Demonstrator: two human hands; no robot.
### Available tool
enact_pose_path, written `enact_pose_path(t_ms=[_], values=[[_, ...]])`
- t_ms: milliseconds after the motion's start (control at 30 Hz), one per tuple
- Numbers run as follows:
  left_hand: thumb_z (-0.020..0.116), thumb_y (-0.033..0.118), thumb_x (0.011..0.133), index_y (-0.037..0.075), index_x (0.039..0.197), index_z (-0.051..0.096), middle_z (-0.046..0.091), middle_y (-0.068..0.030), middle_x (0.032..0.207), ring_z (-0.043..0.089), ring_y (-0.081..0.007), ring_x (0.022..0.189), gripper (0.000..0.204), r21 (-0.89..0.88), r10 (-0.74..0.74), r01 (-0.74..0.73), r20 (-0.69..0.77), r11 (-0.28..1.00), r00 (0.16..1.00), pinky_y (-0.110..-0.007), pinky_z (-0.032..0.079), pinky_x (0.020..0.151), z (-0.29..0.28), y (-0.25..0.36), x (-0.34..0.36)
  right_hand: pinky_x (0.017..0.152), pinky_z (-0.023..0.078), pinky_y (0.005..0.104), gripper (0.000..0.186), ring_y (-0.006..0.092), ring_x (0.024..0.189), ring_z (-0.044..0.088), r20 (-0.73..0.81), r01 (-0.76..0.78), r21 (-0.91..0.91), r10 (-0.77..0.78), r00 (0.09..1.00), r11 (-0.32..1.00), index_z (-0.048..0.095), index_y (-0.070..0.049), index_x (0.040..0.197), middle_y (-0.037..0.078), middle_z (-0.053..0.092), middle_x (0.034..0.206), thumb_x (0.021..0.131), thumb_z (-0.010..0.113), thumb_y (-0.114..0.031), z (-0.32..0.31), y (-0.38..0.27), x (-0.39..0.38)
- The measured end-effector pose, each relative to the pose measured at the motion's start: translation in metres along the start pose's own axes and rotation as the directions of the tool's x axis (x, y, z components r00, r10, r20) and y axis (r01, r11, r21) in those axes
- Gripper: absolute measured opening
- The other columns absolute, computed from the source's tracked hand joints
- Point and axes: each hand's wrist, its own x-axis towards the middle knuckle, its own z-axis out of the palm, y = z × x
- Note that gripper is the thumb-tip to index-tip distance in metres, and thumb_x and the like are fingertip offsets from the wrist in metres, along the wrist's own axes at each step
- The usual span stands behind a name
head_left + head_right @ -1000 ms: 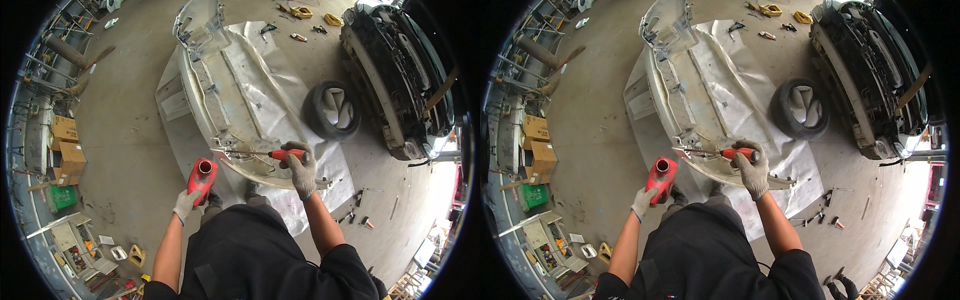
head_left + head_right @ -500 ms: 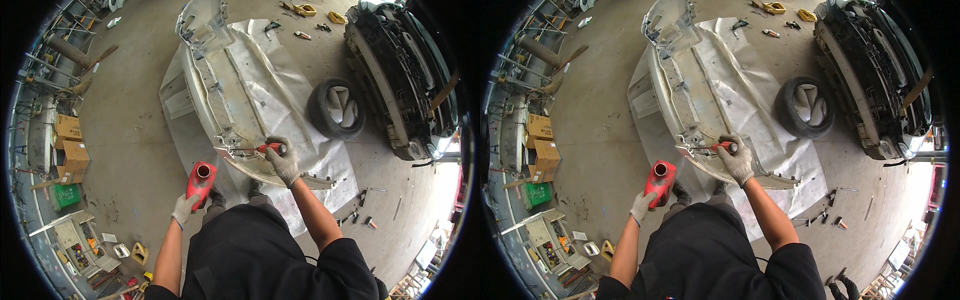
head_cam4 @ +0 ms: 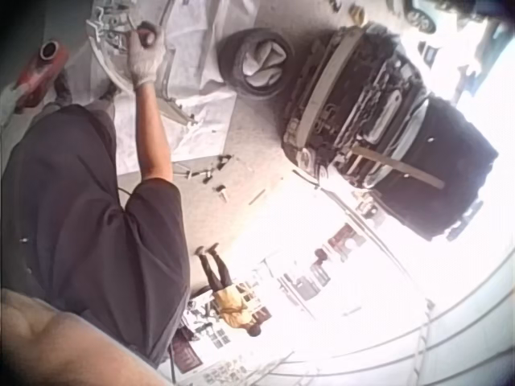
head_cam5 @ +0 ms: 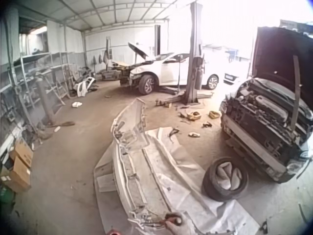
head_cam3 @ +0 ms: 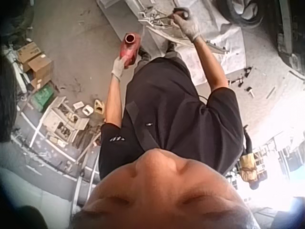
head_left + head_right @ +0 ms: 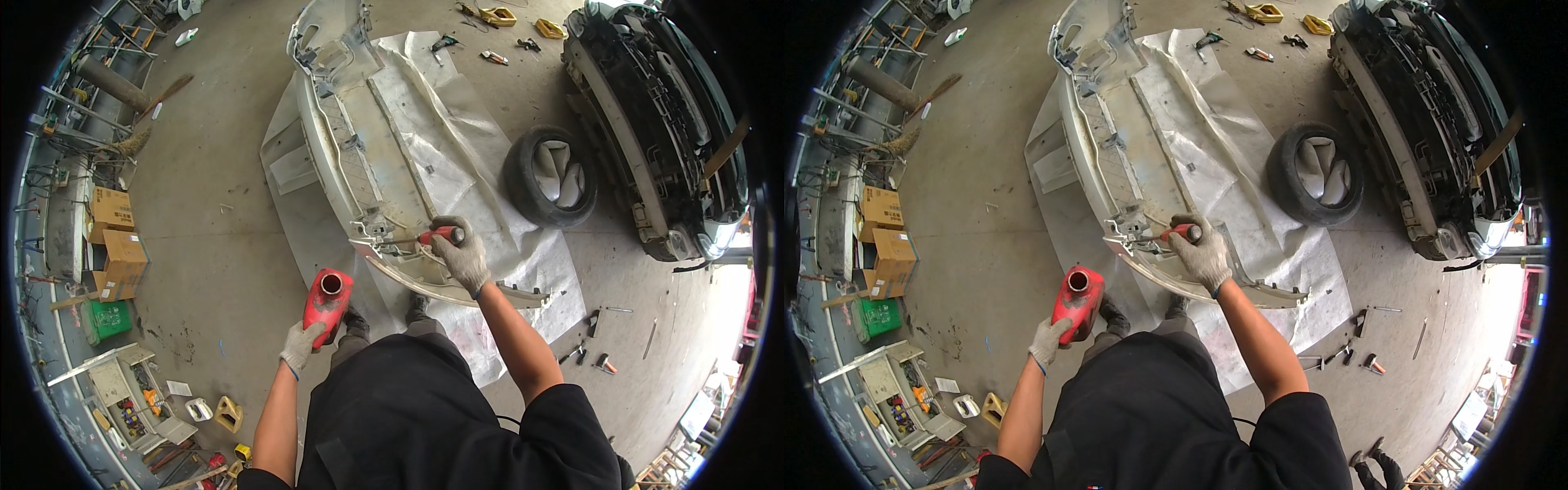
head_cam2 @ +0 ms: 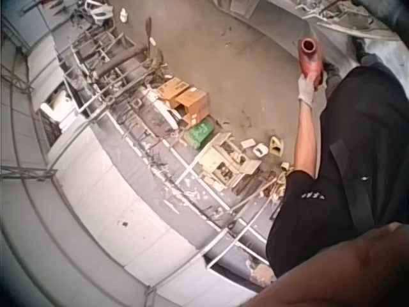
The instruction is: The person uses a red fluid container and a long metal tool to apply liquid to a detached car bumper. They then lift and position the bumper against the front of a white car, aligning it with the frame. Finally, they reach into the engine bay to connect or adjust internal components.
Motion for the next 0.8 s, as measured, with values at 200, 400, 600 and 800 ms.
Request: enact_pose_path(t_ms=[200,400,600,800], values=[[0.073,0.039,0.079,0.002,0.102,0.064,0.064,-0.0048,0.081,0.057,-0.0113,0.061,0.045,0.026,-0.015,0.015,-0.001,1.000,1.000,-0.026,0.047,0.050,-0.001,0.002,-0.002,0.071,0.054,0.0287,0.044,0.0142,0.075,0.066,0.132,-0.081,0.057,0.073,0.989,0.995,0.060,-0.003,0.116,0.010,0.070,0.094,0.078,0.069,-0.022,-0.016,-0.006,0.049],[0.072,0.038,0.080,0.002,0.109,0.063,0.067,-0.0059,0.087,0.061,-0.0128,0.069,0.047,0.055,-0.030,0.028,0.032,0.998,0.999,-0.027,0.050,0.053,-0.004,0.006,-0.002,0.069,0.053,0.0290,0.043,0.0159,0.080,0.063,0.515,-0.055,0.094,-0.001,0.857,0.994,0.062,-0.001,0.110,0.008,0.068,0.102,0.067,0.067,-0.003,-0.039,-0.006,0.109],[0.070,0.037,0.081,0.003,0.113,0.061,0.068,-0.0076,0.090,0.065,-0.0154,0.072,0.048,0.071,-0.041,0.041,0.001,0.997,0.999,-0.030,0.054,0.054,0.000,0.015,-0.006,0.077,0.051,0.0281,0.043,0.0159,0.088,0.060,0.668,-0.063,0.115,-0.030,0.743,0.991,0.067,-0.002,0.103,0.007,0.067,0.101,0.060,0.063,-0.005,-0.045,-0.005,0.147],[0.069,0.036,0.081,0.003,0.114,0.061,0.069,-0.0083,0.092,0.066,-0.0163,0.076,0.047,0.097,-0.056,0.059,-0.038,0.994,0.998,-0.031,0.054,0.055,0.008,0.030,-0.009,0.050,0.049,0.0291,0.027,0.0153,0.054,0.059,0.296,-0.205,0.144,0.156,0.942,0.968,0.065,-0.002,0.091,0.006,0.062,0.068,0.076,0.068,-0.024,-0.022,-0.003,0.133]])
